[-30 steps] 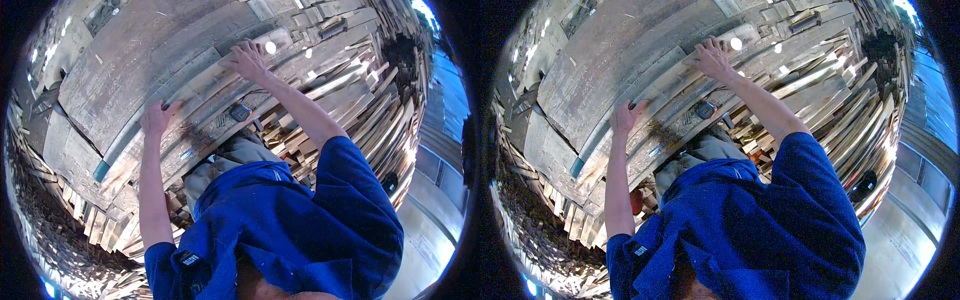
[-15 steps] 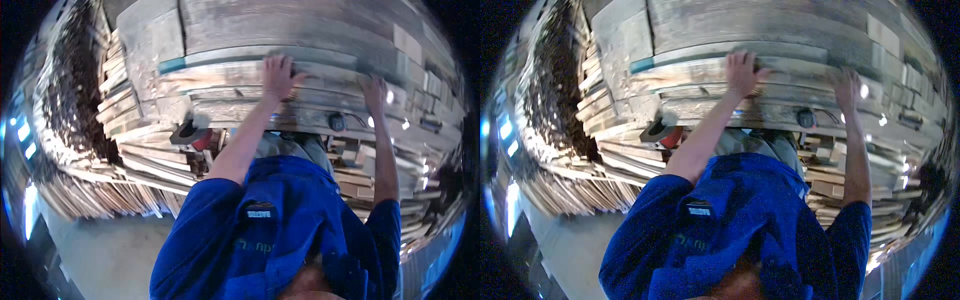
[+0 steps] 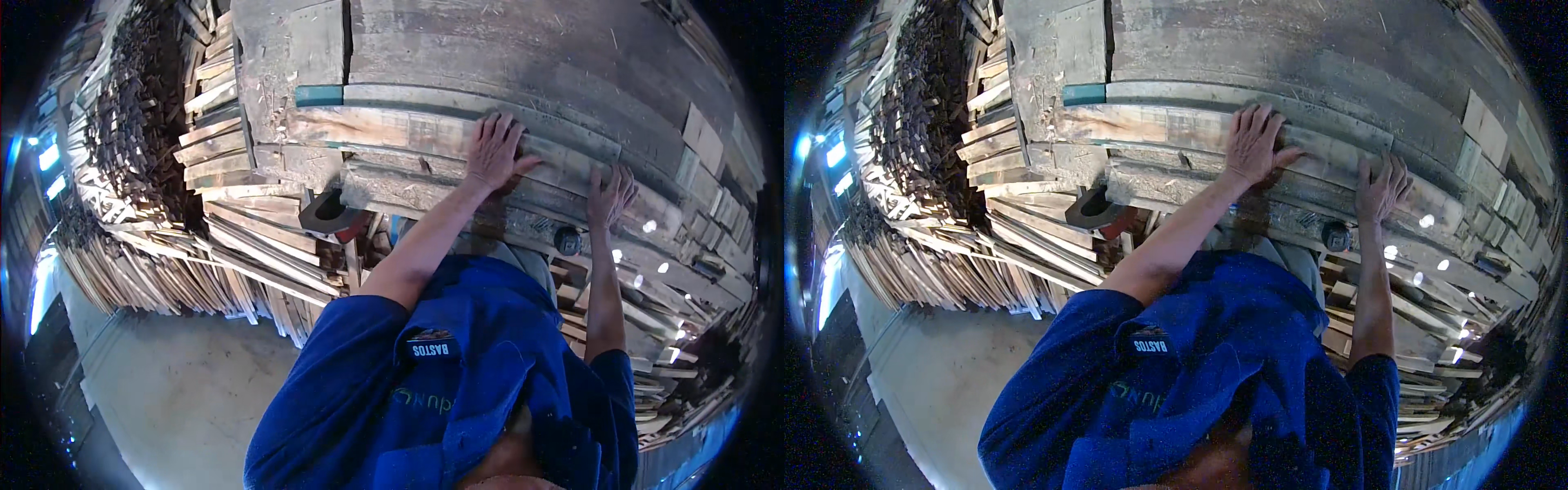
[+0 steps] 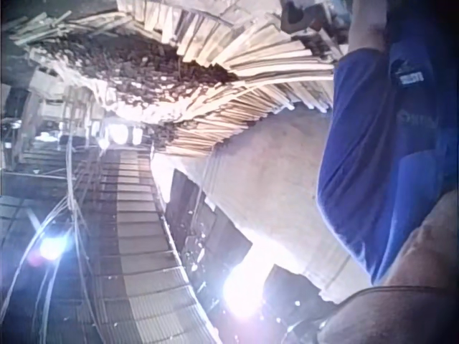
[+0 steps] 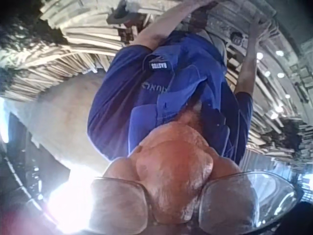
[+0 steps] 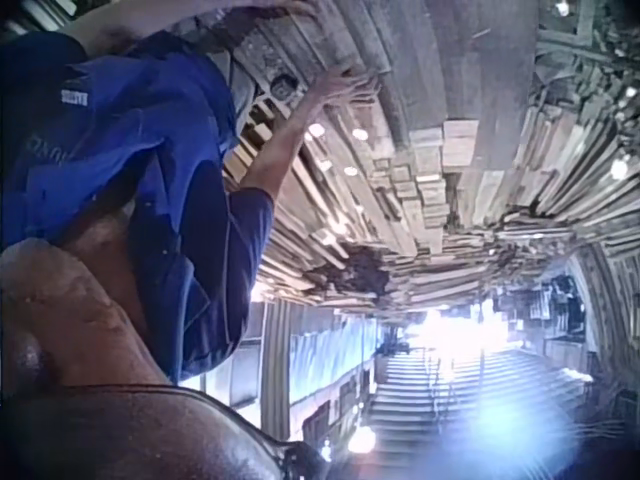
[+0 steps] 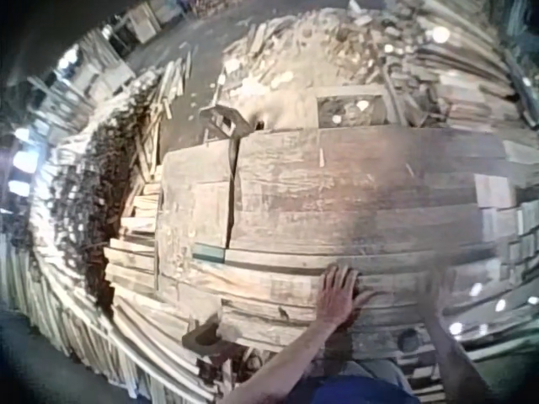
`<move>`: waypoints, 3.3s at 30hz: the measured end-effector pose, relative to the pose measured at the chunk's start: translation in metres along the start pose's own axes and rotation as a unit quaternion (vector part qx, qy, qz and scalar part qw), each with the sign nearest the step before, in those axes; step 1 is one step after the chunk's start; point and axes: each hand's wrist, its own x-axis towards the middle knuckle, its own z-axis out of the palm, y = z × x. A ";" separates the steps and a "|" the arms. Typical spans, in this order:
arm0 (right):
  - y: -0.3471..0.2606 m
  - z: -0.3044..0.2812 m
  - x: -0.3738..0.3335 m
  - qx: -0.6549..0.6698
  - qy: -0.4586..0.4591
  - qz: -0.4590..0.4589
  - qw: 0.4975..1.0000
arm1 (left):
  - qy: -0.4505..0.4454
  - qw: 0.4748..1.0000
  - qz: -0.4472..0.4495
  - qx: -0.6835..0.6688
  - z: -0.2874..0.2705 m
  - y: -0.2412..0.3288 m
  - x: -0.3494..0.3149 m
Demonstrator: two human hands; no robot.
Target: The recorder is moving wooden planks from a large stack and placing them onto a flat workbench surface for sorting.
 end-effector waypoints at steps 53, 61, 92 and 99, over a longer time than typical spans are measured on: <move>0.003 0.014 -0.030 -0.053 0.171 0.063 0.982 | 0.189 0.971 0.127 0.074 0.013 0.000 -0.030; -0.013 0.004 -0.029 -0.074 0.112 0.074 0.988 | 0.119 0.989 0.078 0.047 0.008 0.004 -0.028; -0.015 0.007 0.000 -0.039 0.077 0.063 0.994 | 0.003 0.860 -0.504 -0.084 -0.222 -0.414 -0.110; -0.026 -0.011 -0.016 0.004 0.100 0.015 0.995 | -0.036 0.756 -0.578 -0.305 -0.314 -0.342 -0.148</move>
